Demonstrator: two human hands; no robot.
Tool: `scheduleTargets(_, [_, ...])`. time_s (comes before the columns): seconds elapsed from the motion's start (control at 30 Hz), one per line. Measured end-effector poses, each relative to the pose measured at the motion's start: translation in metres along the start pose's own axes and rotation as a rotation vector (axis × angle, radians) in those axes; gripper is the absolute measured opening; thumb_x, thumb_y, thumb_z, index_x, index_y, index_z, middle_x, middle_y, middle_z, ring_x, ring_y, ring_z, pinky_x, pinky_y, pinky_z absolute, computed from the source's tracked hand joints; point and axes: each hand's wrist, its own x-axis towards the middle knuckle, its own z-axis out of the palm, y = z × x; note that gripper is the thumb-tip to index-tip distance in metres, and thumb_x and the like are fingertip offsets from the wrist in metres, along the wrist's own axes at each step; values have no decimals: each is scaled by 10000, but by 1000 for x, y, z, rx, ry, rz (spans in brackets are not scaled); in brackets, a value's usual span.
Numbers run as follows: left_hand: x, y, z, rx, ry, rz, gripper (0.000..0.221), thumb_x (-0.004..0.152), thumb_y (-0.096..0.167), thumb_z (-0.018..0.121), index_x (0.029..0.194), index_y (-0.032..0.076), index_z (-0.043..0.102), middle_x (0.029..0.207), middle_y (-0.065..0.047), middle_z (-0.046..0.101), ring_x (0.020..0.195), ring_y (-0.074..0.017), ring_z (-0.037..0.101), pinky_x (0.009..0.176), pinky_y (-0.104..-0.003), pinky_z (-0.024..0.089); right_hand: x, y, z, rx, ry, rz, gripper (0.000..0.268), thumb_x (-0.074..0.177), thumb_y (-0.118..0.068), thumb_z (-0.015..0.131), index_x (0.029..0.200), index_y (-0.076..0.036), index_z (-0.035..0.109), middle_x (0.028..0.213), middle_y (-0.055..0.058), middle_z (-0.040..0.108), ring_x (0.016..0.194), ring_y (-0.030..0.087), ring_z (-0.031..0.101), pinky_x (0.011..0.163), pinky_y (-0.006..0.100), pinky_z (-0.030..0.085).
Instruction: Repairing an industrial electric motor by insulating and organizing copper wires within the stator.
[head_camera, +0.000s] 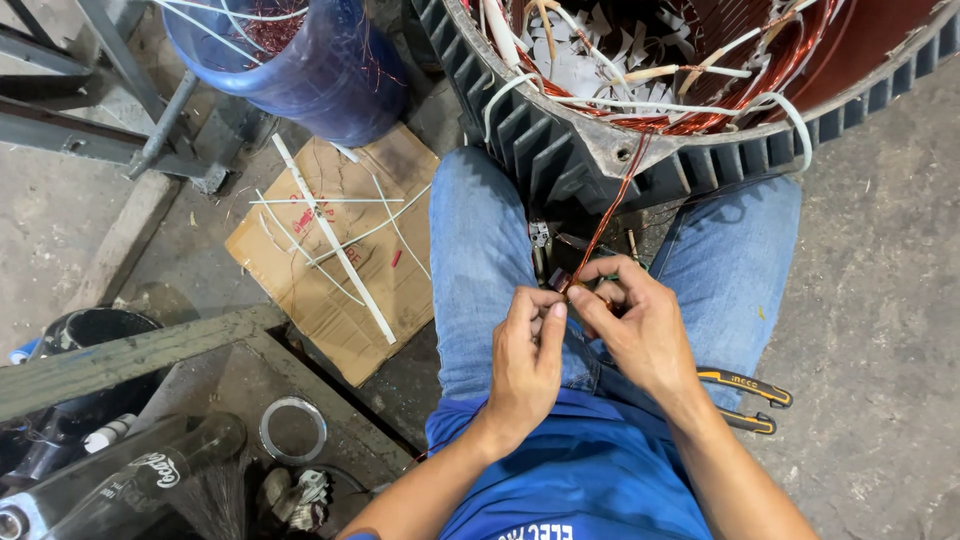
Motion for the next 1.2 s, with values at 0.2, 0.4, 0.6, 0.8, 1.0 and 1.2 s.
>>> scheduleTargets(0.2, [3, -9, 2, -25, 1, -37, 113, 1064, 100, 691, 1023, -3, 676, 701, -135, 715, 478, -131, 540, 428, -271, 399, 21, 7, -10, 197, -164, 57, 168, 937, -82, 769, 1089, -23, 732, 556, 107, 676, 505, 150, 536, 514, 269, 444])
scheduleTargets(0.4, [11, -9, 2, -239, 34, -257, 171, 1069, 122, 704, 956, -6, 691, 644, -44, 617, 520, -59, 488, 466, -218, 376, 27, 20, -10, 242, -220, -26, 152, 986, -83, 777, 1105, 12, 789, 719, 166, 794, 626, 156, 686, 665, 294, 554])
scheduleTargets(0.6, [17, -23, 9, -299, 126, -340, 174, 1018, 119, 758, 881, 26, 705, 589, -44, 601, 503, -85, 490, 476, -227, 360, 17, 31, -13, -199, 57, -401, 242, 1045, -274, 742, 1208, -113, 821, 1124, 130, 818, 1100, 312, 774, 983, 431, 574])
scheduleTargets(0.8, [15, 7, -2, -76, 112, -182, 132, 1002, 95, 733, 902, 37, 670, 723, -4, 631, 611, -91, 497, 558, -264, 424, 25, -17, -33, -754, 45, -1067, 311, 857, -84, 779, 1167, -105, 766, 1255, 51, 720, 1104, 300, 652, 1012, 438, 522])
scheduleTargets(1.0, [15, 6, -8, 26, 135, -126, 112, 979, 103, 739, 907, 35, 687, 681, -13, 644, 560, -102, 504, 516, -280, 427, 46, -59, -40, -814, -293, -1153, 433, 758, -163, 776, 1187, -115, 740, 1274, 8, 707, 1171, 242, 616, 1055, 440, 445])
scheduleTargets(1.2, [19, 9, -12, 86, 116, -98, 77, 963, 65, 736, 911, 32, 690, 687, -11, 661, 552, -100, 526, 505, -273, 434, 61, -70, -44, -922, -431, -1197, 380, 810, -232, 653, 1173, -128, 692, 1217, 38, 655, 1136, 258, 578, 1036, 462, 418])
